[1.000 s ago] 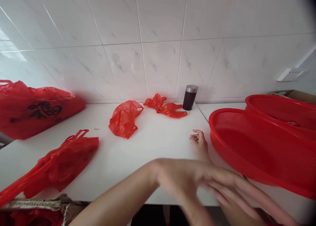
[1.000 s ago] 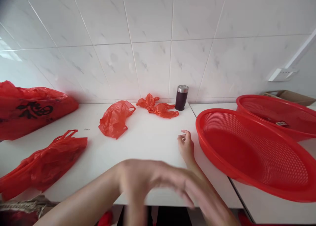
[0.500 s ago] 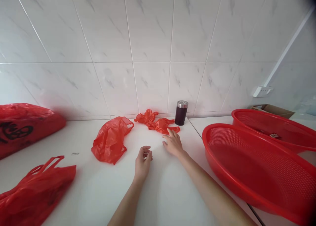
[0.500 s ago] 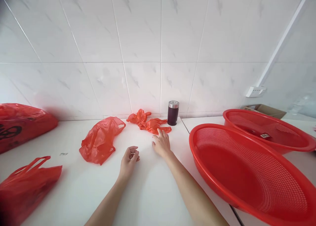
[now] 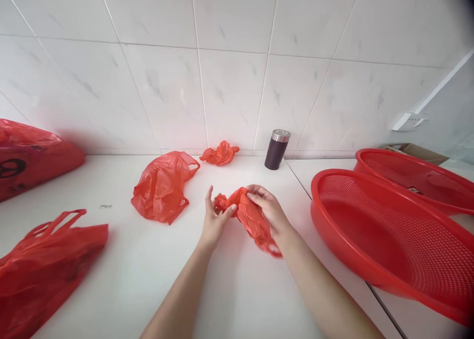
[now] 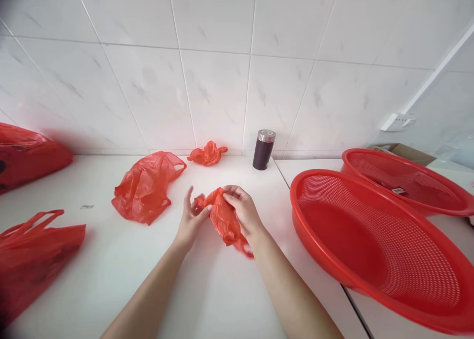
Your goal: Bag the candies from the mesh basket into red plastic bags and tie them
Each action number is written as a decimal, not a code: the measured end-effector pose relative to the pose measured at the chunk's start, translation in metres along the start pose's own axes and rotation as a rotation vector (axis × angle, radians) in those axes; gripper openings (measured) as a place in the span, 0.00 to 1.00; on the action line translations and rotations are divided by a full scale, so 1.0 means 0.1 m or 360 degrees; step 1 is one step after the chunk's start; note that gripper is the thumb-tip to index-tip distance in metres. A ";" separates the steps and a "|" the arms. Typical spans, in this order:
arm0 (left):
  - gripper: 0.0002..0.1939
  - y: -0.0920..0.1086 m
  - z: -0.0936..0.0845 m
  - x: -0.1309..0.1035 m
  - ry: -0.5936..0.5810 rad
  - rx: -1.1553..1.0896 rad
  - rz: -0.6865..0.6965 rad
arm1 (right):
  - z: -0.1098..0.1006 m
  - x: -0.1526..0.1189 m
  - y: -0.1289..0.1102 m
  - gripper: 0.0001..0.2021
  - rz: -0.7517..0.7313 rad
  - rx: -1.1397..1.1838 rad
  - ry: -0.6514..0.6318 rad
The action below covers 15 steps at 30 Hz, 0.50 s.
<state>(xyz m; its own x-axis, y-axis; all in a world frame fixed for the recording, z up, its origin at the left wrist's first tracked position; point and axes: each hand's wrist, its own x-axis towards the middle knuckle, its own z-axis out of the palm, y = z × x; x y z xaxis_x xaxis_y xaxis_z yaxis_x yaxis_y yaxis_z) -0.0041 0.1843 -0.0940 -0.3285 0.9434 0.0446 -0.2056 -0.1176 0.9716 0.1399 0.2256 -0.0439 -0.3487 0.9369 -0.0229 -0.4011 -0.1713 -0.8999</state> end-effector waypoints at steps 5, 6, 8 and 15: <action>0.25 0.03 -0.06 0.04 -0.0005 -0.0175 -0.0113 | -0.13 -0.01 0.01 0.21 0.0034 0.0081 0.0153; 0.22 0.04 -0.11 0.07 0.0080 -0.0177 -0.0102 | -0.20 0.01 0.00 0.21 -0.0001 0.0097 0.0254; 0.21 0.08 -0.21 0.13 0.0207 -0.0176 -0.0091 | -0.35 0.06 -0.04 0.21 -0.0082 0.0117 0.0438; 0.19 0.18 -0.34 0.12 0.0654 0.0113 0.0074 | -0.68 0.18 -0.11 0.16 -0.0204 0.0113 0.0614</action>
<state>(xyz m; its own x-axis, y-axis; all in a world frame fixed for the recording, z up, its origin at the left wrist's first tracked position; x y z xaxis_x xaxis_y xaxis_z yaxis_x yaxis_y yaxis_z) -0.0433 0.1832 -0.0843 -0.6794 0.7337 0.0061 -0.1226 -0.1218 0.9850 0.1953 0.2651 -0.0645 0.0460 0.9952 -0.0861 -0.4827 -0.0533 -0.8742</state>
